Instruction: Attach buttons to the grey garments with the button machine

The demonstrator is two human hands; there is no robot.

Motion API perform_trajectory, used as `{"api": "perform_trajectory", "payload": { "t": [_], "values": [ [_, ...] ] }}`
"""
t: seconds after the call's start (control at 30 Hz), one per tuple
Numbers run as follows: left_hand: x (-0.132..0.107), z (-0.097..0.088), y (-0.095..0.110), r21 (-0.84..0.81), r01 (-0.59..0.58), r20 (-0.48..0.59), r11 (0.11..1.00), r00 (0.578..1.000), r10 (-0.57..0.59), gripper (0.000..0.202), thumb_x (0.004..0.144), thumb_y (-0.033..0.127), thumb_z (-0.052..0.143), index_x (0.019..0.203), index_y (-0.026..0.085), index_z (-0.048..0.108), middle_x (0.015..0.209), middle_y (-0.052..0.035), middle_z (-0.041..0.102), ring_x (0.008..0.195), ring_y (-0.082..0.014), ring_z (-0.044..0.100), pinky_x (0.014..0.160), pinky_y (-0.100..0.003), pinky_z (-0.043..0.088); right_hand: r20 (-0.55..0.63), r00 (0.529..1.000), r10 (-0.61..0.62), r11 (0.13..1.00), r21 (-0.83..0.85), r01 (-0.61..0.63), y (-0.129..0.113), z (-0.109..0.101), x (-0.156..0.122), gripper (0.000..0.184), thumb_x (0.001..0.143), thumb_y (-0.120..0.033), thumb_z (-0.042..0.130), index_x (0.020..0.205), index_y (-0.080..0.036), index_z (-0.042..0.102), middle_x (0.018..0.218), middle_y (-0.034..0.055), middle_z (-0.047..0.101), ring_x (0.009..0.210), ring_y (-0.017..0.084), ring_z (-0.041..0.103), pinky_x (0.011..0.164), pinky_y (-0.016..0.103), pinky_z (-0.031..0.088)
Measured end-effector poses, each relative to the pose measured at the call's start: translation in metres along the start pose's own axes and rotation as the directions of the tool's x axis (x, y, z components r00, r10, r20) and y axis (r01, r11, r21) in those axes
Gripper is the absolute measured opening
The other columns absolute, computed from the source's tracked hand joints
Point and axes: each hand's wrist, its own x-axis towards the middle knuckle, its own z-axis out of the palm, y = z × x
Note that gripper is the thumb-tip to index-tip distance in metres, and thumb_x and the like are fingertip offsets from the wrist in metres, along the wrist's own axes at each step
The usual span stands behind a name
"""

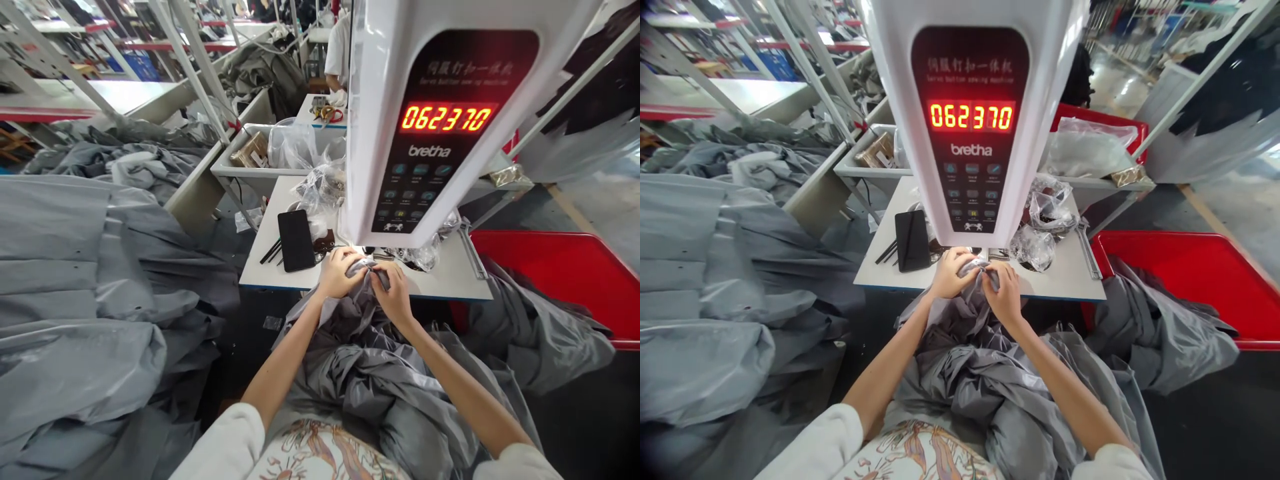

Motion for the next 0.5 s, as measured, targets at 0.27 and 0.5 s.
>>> {"api": "perform_trajectory", "payload": {
  "t": [0.27,0.5],
  "values": [
    [0.000,0.002,-0.001,0.010,0.016,0.002,1.000,1.000,-0.016,0.027,0.082,0.034,0.065,0.107,0.025,0.065,0.111,-0.0055,0.057,0.107,-0.0206,0.052,0.097,-0.034,0.042,0.058,0.995,-0.076,0.996,-0.041,0.079,-0.002,-0.001,0.015,0.019,0.092,-0.024,0.047,0.102,-0.022,0.063,0.105,0.0055,0.066,0.103,0.022,0.057,0.095,0.039,0.042],
    [0.000,0.001,-0.002,0.029,0.001,0.031,1.000,1.000,-0.002,0.035,0.084,0.037,0.062,0.116,0.024,0.063,0.114,-0.0070,0.055,0.108,-0.0213,0.050,0.097,-0.035,0.042,0.008,0.998,-0.056,0.991,-0.124,0.056,0.003,0.004,0.005,0.022,0.094,-0.027,0.047,0.102,-0.022,0.066,0.101,0.0060,0.066,0.098,0.021,0.058,0.089,0.038,0.043]
  ]
}}
